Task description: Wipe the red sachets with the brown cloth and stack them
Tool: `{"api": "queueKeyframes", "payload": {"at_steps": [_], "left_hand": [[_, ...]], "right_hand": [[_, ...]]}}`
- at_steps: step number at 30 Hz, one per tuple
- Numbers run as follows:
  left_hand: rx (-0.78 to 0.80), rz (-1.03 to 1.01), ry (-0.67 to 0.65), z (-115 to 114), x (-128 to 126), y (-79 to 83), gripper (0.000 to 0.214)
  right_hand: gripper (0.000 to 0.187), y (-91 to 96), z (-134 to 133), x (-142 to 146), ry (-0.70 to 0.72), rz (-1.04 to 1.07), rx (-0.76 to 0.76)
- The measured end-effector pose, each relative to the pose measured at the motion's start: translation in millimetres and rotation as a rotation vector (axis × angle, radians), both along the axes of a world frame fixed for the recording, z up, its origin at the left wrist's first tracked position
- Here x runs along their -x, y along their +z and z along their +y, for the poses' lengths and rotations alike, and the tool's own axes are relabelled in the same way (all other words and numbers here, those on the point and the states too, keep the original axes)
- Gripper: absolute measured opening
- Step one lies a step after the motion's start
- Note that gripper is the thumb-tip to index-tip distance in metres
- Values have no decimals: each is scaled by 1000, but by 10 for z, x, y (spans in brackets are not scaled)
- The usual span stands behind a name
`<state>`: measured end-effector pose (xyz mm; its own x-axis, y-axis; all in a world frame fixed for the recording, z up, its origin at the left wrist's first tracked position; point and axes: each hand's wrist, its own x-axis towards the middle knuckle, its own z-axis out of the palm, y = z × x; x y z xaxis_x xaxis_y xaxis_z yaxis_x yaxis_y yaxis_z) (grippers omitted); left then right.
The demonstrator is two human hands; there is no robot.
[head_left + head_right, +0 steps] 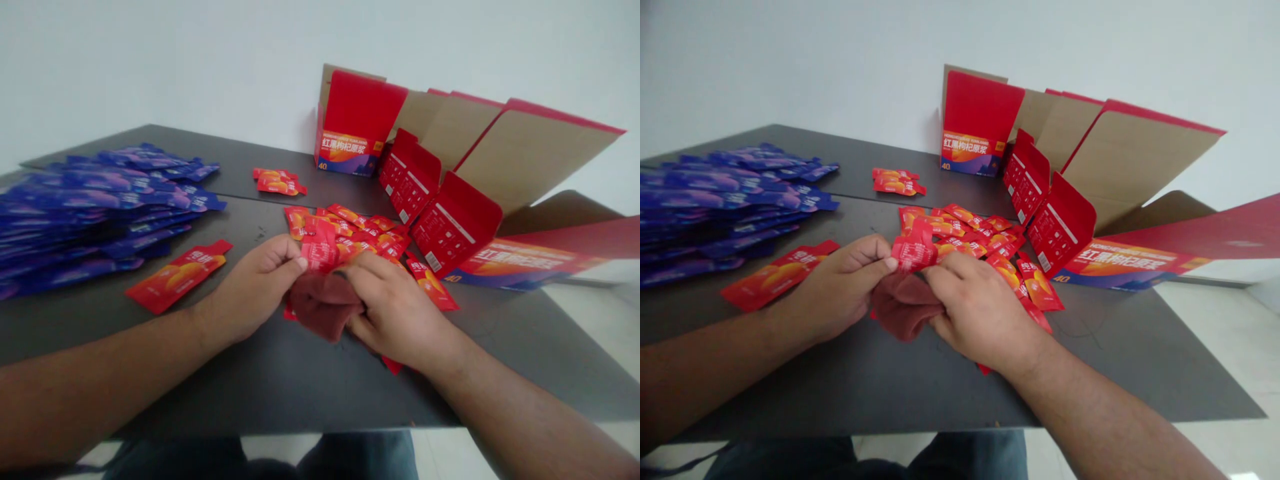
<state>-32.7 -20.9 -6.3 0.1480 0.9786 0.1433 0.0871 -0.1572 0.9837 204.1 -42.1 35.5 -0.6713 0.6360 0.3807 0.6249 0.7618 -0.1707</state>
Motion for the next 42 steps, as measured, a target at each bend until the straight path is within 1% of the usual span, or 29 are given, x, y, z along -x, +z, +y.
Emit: {"api": "queueKeyframes", "payload": {"at_steps": [2,3,4,6,7,8,9,11,12,13,14,16,18,20,21,23,25,26,28,29,30,31,32,34,36,37,39,42], "left_hand": [[9,23,4,-5,3,13,24],[16,25,5,-6,4,16,24],[23,17,11,-6,3,15,23],[30,-21,20,-5,-3,5,21],[33,-37,20,-6,-7,-2,21],[39,-48,21,-8,-11,-7,21],[48,-56,22,-10,-15,-9,22],[70,-71,19,-18,-20,-9,24],[83,-83,9,-22,-22,-9,24],[99,-95,-8,-26,-23,-10,24],[120,-101,-32,-31,-25,-11,23],[158,-71,-99,-42,-27,-5,21],[154,27,-180,-53,-22,32,19],[92,153,-229,-59,2,123,19],[49,207,-233,-58,26,191,20],[-43,269,-194,-50,108,362,21],[-135,320,-122,-38,237,559,21],[-189,392,-80,-33,319,657,20],[-338,632,56,-35,507,830,21],[-418,758,105,-44,606,896,20],[-466,864,174,-59,703,944,18],[-505,967,210,-79,792,974,16],[-547,1080,228,-104,870,983,15],[-576,1324,255,-160,986,942,17],[-569,1552,253,-203,1046,832,25],[-551,1639,214,-211,1061,759,31],[-498,1723,141,-192,1082,601,40],[-365,1680,87,-91,1142,407,38]], "right_hand": [[17,-5,-10,7,89,-50,17],[17,-4,-11,6,95,-59,16],[15,-1,-9,2,62,-43,5],[10,5,2,-9,-64,16,-16],[9,6,6,-13,-104,40,-17],[9,6,7,-13,-107,47,-10],[10,3,4,-10,-72,34,2],[14,-5,-5,0,46,-22,28],[15,-7,-4,1,78,-42,32],[15,-8,5,-4,73,-43,26],[14,-6,23,-17,28,-29,13],[10,5,91,-68,-132,39,-33],[9,22,186,-140,-289,109,-100],[10,42,278,-209,-349,157,-117],[10,52,314,-235,-376,169,-121],[10,70,360,-266,-423,183,-125],[13,79,371,-269,-442,183,-115],[15,77,369,-264,-436,181,-107],[18,62,357,-247,-412,176,-99],[19,50,350,-238,-400,172,-98],[19,36,343,-228,-394,164,-96],[19,23,337,-220,-396,154,-99],[18,13,331,-213,-401,145,-102],[17,3,319,-201,-395,140,-112],[15,10,307,-192,-380,155,-126],[15,16,302,-189,-370,161,-128],[13,30,298,-184,-357,162,-123],[12,39,310,-181,-362,160,-101]]}}
